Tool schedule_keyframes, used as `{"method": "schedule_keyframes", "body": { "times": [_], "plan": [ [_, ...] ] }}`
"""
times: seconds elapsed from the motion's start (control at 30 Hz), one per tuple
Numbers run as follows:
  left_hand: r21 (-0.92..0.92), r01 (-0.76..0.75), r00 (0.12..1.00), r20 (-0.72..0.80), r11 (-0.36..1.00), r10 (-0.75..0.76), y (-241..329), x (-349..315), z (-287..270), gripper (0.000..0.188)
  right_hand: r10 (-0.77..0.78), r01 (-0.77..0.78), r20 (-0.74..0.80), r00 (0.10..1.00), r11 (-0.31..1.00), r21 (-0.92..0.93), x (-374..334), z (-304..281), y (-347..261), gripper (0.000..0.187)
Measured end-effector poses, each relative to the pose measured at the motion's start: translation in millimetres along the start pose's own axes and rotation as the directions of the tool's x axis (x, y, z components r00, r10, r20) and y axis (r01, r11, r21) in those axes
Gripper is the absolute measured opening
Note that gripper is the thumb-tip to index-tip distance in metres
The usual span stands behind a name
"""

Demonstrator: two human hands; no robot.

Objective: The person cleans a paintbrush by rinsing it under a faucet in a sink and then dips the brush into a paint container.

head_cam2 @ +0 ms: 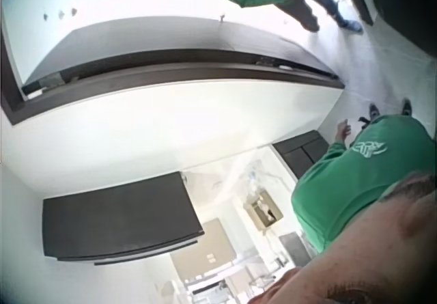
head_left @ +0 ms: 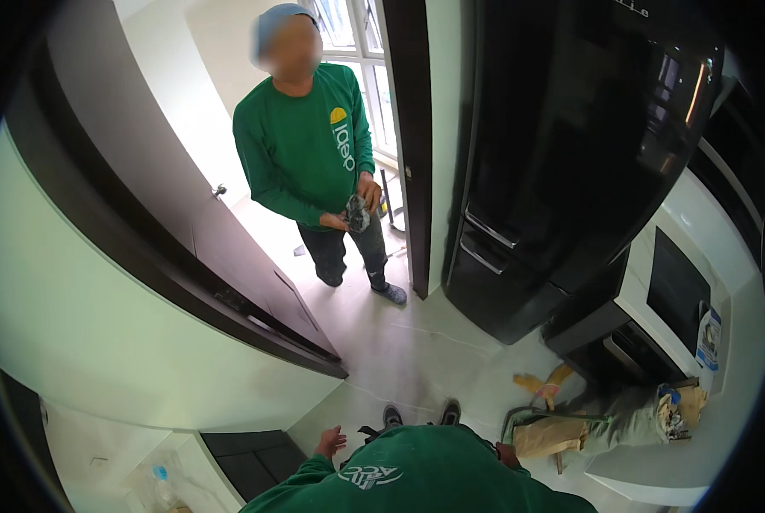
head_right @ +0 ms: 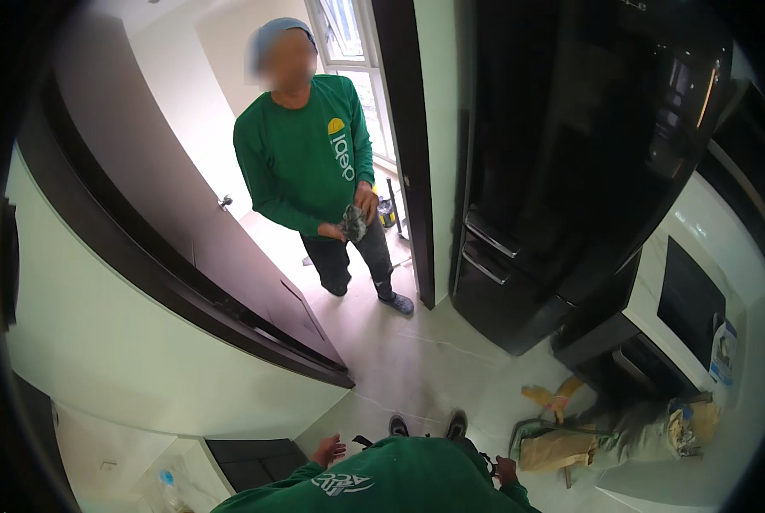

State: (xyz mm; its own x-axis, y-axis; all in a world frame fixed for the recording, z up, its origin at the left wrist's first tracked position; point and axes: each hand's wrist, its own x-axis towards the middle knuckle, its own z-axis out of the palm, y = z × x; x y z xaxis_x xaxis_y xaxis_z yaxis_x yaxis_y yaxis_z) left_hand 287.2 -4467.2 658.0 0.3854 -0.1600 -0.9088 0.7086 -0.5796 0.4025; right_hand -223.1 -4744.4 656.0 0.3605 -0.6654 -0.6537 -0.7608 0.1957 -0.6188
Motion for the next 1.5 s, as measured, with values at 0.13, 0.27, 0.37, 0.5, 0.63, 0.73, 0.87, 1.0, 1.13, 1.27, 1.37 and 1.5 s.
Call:
{"method": "schedule_keyframes", "body": {
  "times": [0.13,0.27,0.37,0.5,0.63,0.73,0.87,1.0,1.13,1.27,1.37,1.5],
  "plan": [
    [-0.015,0.016,1.000,0.026,1.000,-0.015,-4,4,6,0.043,0.214,-0.183,-0.059,0.975,0.927,0.328,6,2,31,0.019],
    [-0.032,0.032,0.999,0.030,0.999,-0.031,-13,9,-7,0.043,0.355,-0.312,-0.002,0.935,0.824,0.473,11,9,16,0.020],
    [-0.031,0.028,0.999,0.048,0.999,-0.027,-15,11,1,0.044,0.480,-0.388,0.043,0.876,0.648,0.656,22,12,22,0.021],
    [-0.022,0.034,0.999,0.007,0.999,-0.034,-16,4,-11,0.046,0.380,-0.321,0.055,0.924,0.685,0.654,14,20,8,0.020],
    [-0.025,0.072,0.997,-0.024,0.997,-0.073,-15,-6,-15,0.049,0.176,-0.184,0.059,0.983,0.881,0.435,20,30,27,0.017],
    [-0.017,0.045,0.985,0.170,0.999,-0.042,-6,21,43,0.050,0.053,-0.041,-0.052,0.997,0.974,0.221,58,-10,136,0.018],
    [0.023,0.063,0.998,0.024,0.998,-0.064,-5,3,-17,0.051,0.293,-0.257,0.050,0.955,0.733,0.630,25,35,47,0.019],
    [0.082,0.044,0.995,0.083,0.996,-0.051,8,2,-9,0.055,0.462,-0.408,0.035,0.886,0.743,0.531,11,24,23,0.027],
    [0.181,0.003,0.995,0.100,0.984,-0.021,28,-10,-17,0.056,0.498,-0.406,-0.018,0.867,0.726,0.555,6,35,19,0.032],
    [0.266,-0.040,0.996,0.088,0.963,0.017,62,7,-28,0.057,0.482,-0.368,-0.071,0.873,0.749,0.551,12,34,32,0.032],
    [0.357,-0.028,0.904,0.408,0.934,-0.129,53,49,41,0.058,0.176,-0.210,-0.574,0.800,0.978,0.007,-54,-8,158,0.028],
    [0.524,-0.270,0.851,0.522,0.808,-0.054,110,80,-4,0.062,0.497,-0.076,-0.743,0.448,0.849,0.522,-88,76,86,0.028]
  ]
}}
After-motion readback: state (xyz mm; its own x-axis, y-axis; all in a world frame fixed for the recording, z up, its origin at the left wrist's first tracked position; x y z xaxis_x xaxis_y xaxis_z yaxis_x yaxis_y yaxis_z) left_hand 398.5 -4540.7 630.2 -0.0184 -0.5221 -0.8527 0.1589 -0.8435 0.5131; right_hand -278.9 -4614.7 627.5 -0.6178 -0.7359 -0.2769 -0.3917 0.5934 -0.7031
